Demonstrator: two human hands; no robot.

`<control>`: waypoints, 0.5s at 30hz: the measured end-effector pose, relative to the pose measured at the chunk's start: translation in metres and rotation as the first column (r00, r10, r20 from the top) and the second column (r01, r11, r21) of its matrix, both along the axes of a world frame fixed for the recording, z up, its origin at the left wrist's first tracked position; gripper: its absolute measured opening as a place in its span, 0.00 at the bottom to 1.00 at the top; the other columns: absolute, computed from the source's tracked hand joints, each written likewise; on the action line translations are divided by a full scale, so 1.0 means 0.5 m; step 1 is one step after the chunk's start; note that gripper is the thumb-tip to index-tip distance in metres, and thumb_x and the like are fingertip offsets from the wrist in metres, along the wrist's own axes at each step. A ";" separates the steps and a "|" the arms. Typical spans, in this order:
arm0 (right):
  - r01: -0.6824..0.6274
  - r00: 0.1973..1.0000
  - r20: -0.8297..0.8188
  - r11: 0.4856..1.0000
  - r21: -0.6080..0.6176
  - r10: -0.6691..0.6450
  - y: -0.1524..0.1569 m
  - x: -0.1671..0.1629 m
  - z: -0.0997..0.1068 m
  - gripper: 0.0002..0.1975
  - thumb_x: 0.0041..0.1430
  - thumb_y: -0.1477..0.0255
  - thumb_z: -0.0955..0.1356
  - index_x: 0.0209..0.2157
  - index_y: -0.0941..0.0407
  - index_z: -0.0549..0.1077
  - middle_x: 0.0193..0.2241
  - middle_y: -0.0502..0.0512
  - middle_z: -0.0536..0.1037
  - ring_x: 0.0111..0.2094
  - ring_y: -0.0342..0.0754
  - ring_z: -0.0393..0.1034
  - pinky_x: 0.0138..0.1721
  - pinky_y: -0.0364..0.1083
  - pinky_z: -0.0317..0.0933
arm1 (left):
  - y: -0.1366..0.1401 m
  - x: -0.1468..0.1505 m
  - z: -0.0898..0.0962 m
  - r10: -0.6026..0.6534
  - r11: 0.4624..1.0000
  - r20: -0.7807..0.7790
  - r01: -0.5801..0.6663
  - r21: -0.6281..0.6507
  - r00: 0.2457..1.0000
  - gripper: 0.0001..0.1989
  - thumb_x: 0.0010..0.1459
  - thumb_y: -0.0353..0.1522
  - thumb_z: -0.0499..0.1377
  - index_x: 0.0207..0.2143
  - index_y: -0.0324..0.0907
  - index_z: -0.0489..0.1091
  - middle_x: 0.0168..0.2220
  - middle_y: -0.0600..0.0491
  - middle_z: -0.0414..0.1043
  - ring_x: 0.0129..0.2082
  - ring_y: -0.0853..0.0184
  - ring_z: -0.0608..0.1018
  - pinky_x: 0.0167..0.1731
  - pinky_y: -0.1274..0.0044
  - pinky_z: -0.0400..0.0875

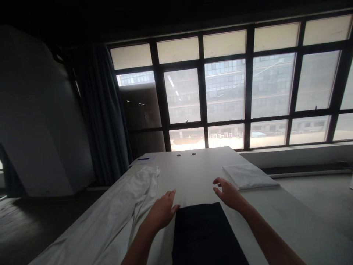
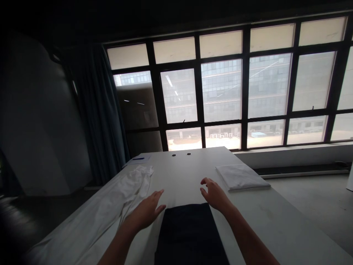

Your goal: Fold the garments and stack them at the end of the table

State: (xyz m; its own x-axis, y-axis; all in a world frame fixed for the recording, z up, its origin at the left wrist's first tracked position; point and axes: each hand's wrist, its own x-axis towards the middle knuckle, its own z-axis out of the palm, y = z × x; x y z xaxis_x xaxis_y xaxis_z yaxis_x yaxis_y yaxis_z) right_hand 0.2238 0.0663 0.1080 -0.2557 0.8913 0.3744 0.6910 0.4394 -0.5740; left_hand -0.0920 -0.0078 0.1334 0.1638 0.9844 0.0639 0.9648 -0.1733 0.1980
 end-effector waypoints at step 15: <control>-0.121 0.989 0.080 0.992 -0.026 0.123 -0.048 -0.030 0.031 0.13 0.62 0.66 0.64 0.46 0.54 0.70 0.46 0.58 0.76 0.46 0.53 0.71 0.49 0.49 0.60 | -0.053 0.148 -0.144 -0.437 0.844 0.104 0.447 -0.297 0.893 0.55 0.44 0.63 0.62 0.70 0.57 0.45 0.73 0.45 0.35 0.70 0.39 0.39 0.61 0.39 0.31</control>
